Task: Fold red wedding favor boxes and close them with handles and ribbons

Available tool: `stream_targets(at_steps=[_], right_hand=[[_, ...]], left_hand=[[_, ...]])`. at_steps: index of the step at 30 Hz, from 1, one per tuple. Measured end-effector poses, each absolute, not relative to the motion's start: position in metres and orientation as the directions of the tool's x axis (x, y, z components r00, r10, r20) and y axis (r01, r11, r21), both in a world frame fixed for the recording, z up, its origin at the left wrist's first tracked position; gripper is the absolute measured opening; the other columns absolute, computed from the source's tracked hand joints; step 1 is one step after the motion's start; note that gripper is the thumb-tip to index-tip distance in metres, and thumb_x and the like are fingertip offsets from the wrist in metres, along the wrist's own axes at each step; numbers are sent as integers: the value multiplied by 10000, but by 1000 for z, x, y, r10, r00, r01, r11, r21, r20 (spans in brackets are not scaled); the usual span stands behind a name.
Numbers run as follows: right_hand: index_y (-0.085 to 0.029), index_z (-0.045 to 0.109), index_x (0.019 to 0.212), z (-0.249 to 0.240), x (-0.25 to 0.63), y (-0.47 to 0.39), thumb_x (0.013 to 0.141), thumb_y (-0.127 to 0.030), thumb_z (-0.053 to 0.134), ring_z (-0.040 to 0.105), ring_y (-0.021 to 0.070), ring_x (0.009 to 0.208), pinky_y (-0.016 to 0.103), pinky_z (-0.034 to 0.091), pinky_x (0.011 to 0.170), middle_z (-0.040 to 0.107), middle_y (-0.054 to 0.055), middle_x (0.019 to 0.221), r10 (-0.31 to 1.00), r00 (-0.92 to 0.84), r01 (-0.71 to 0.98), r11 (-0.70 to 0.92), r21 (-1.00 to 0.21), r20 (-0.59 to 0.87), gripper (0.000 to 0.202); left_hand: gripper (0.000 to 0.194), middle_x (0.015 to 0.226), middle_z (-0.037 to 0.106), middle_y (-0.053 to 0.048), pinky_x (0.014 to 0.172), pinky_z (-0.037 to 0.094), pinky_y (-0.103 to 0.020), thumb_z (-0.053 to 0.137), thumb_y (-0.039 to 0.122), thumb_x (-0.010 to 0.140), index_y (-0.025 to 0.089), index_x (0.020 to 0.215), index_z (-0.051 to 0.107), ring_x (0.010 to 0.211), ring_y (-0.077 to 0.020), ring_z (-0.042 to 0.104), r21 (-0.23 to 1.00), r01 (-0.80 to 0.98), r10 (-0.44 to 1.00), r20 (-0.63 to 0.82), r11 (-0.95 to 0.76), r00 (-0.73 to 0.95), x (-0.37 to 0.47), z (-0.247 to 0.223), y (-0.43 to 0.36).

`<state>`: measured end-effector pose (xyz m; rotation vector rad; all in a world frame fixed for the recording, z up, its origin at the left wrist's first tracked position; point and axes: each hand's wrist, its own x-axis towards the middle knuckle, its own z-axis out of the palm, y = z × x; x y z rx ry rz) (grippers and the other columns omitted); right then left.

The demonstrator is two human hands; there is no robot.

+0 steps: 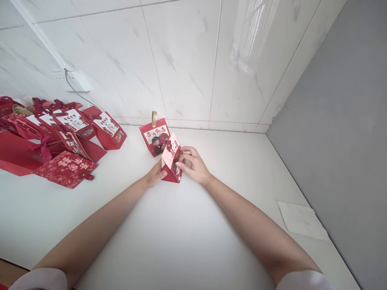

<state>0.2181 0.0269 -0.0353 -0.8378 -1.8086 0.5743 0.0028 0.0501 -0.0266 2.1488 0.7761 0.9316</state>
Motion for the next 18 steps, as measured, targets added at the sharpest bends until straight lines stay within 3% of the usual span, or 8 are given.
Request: stream_targets(at_steps=[2, 5, 9, 12, 14, 18], right_hand=[[-243, 565, 1209, -37, 217, 30, 823, -568, 688, 388, 291, 1401, 489, 359, 1135, 423, 142, 1470, 841, -151, 242, 542, -805, 520, 519], [-278, 322, 1459, -41, 217, 35, 785, -532, 747, 492, 278, 1335, 468, 433, 1088, 449, 127, 1499, 930, -200, 84, 330, -940, 308, 837], [-273, 540, 1270, -42, 223, 39, 800, -557, 722, 605, 259, 1184, 435, 455, 1060, 646, 48, 1302, 937, -298, 24, 195, -980, 179, 579], [-247, 627, 1036, -39, 226, 40, 790, -579, 720, 646, 256, 1099, 425, 490, 1003, 709, 28, 1173, 934, -317, -106, 140, -984, 167, 424], [-237, 645, 978, -36, 226, 40, 796, -566, 719, 669, 252, 1048, 414, 500, 981, 729, 27, 1121, 917, -372, -188, 77, -979, 143, 383], [-219, 671, 934, -35, 225, 42, 772, -520, 752, 697, 241, 945, 390, 513, 938, 755, 38, 1033, 934, -355, -309, -72, -948, 45, 352]], left_hand=[[862, 1384, 594, -178, 1063, 492, -450, 571, 756, 771, 177, 1407, 521, 1321, -352, 532, 888, 185, 799, 268, -422, 538, 2, -28, 54], [675, 1299, 662, -152, 1049, 501, -459, 581, 685, 818, 154, 1228, 659, 1223, -346, 612, 979, 103, 921, 127, -176, 368, 4, -30, 61], [585, 1287, 676, -117, 1073, 473, -471, 620, 627, 820, 165, 1172, 689, 1228, -336, 609, 996, -55, 979, 72, -63, 192, 6, -33, 69], [580, 1225, 706, -137, 1027, 506, -491, 725, 582, 743, 140, 1118, 709, 1154, -353, 654, 986, -168, 979, 25, 9, 203, 6, -32, 71], [567, 1186, 721, -146, 999, 523, -500, 750, 583, 714, 126, 1050, 724, 1119, -368, 668, 982, -184, 977, 2, 38, 214, 7, -31, 71], [696, 1276, 679, -128, 1061, 482, -508, 508, 741, 827, 158, 1164, 682, 1251, -370, 587, 983, -186, 976, 47, -7, 212, 9, -30, 65]])
